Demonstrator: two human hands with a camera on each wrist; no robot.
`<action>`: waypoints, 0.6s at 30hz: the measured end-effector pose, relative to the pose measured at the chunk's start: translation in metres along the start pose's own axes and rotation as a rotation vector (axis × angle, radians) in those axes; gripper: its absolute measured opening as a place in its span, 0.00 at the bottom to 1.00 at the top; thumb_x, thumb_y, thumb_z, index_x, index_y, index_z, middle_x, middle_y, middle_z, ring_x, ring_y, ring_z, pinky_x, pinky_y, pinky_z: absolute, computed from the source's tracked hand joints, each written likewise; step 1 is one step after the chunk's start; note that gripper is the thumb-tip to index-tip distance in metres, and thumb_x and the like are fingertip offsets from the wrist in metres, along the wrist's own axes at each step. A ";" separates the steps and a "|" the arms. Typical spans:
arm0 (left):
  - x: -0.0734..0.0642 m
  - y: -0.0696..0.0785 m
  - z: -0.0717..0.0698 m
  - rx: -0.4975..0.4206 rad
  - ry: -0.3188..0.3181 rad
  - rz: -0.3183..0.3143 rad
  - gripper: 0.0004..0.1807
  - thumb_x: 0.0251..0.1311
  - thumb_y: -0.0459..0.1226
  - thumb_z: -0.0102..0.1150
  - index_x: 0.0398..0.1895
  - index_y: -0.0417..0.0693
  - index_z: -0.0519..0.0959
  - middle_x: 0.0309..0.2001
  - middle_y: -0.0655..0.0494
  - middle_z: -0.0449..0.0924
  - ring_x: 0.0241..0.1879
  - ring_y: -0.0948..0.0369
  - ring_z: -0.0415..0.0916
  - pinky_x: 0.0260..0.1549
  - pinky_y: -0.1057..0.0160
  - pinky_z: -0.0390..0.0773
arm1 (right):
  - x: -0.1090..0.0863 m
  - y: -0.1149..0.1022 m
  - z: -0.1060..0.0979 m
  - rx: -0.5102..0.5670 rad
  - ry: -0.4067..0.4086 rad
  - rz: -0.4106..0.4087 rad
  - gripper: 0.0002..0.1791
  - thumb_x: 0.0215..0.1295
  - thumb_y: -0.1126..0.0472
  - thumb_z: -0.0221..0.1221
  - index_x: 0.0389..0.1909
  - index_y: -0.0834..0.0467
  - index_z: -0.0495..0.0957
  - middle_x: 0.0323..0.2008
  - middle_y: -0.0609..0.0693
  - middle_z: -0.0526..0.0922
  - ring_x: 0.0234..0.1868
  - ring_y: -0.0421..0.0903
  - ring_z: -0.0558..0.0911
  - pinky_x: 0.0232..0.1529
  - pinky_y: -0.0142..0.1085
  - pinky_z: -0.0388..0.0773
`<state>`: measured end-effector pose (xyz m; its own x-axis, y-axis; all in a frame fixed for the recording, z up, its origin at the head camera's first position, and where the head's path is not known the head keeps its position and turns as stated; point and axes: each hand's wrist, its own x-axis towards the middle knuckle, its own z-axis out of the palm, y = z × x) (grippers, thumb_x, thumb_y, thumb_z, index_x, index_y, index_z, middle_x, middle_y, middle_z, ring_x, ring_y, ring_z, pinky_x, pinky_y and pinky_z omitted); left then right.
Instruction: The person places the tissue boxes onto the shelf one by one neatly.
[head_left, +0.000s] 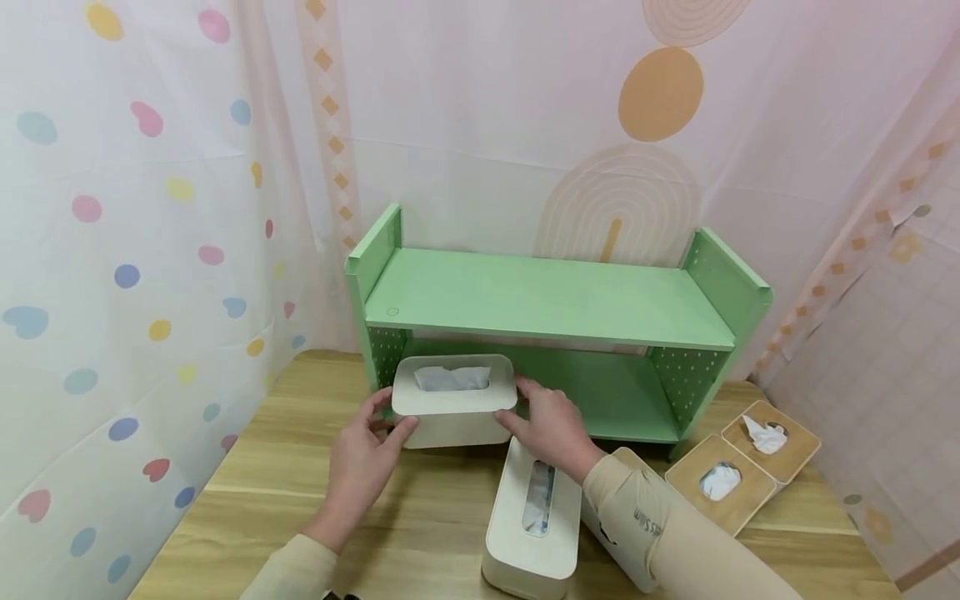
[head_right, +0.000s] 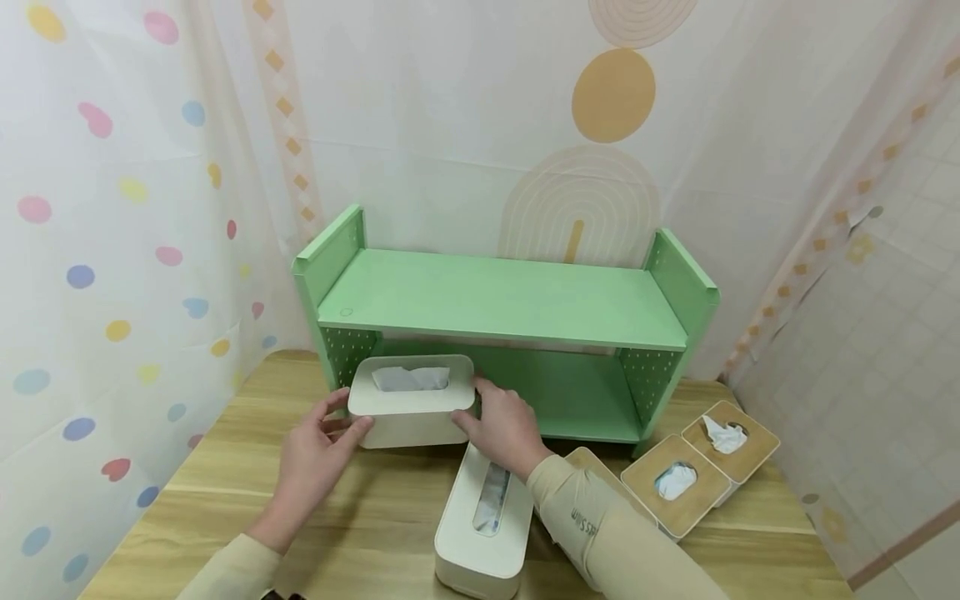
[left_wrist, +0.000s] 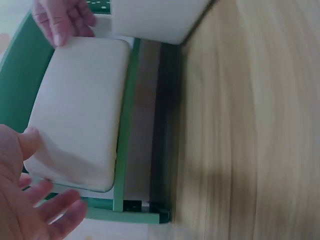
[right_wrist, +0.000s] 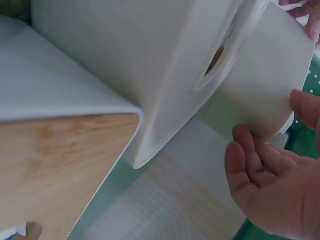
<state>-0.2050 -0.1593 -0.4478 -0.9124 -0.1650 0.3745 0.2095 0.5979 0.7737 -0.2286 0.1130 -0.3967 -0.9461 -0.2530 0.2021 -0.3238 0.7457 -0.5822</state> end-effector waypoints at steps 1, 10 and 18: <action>-0.001 -0.001 0.000 0.042 0.036 0.050 0.31 0.66 0.43 0.76 0.68 0.42 0.79 0.59 0.42 0.87 0.48 0.45 0.89 0.39 0.57 0.88 | -0.001 0.000 0.000 -0.035 0.032 -0.016 0.33 0.73 0.50 0.68 0.70 0.66 0.77 0.59 0.61 0.89 0.56 0.57 0.89 0.52 0.53 0.87; -0.003 -0.020 -0.004 0.329 0.325 0.587 0.16 0.53 0.33 0.82 0.46 0.42 0.90 0.40 0.45 0.88 0.33 0.49 0.87 0.29 0.50 0.86 | -0.014 0.013 0.002 -0.452 0.310 -0.398 0.10 0.67 0.52 0.74 0.44 0.51 0.91 0.39 0.45 0.94 0.40 0.47 0.90 0.43 0.43 0.87; -0.004 -0.028 -0.007 0.340 0.330 0.731 0.22 0.76 0.51 0.63 0.52 0.40 0.90 0.36 0.42 0.88 0.34 0.46 0.86 0.33 0.46 0.86 | -0.028 0.022 -0.001 -0.515 0.217 -0.460 0.22 0.69 0.51 0.73 0.59 0.54 0.87 0.46 0.49 0.93 0.51 0.51 0.88 0.56 0.45 0.85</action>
<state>-0.2051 -0.1808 -0.4671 -0.4307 0.1645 0.8874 0.5386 0.8358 0.1065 -0.2096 0.1371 -0.4139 -0.6751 -0.5228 0.5205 -0.5958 0.8024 0.0332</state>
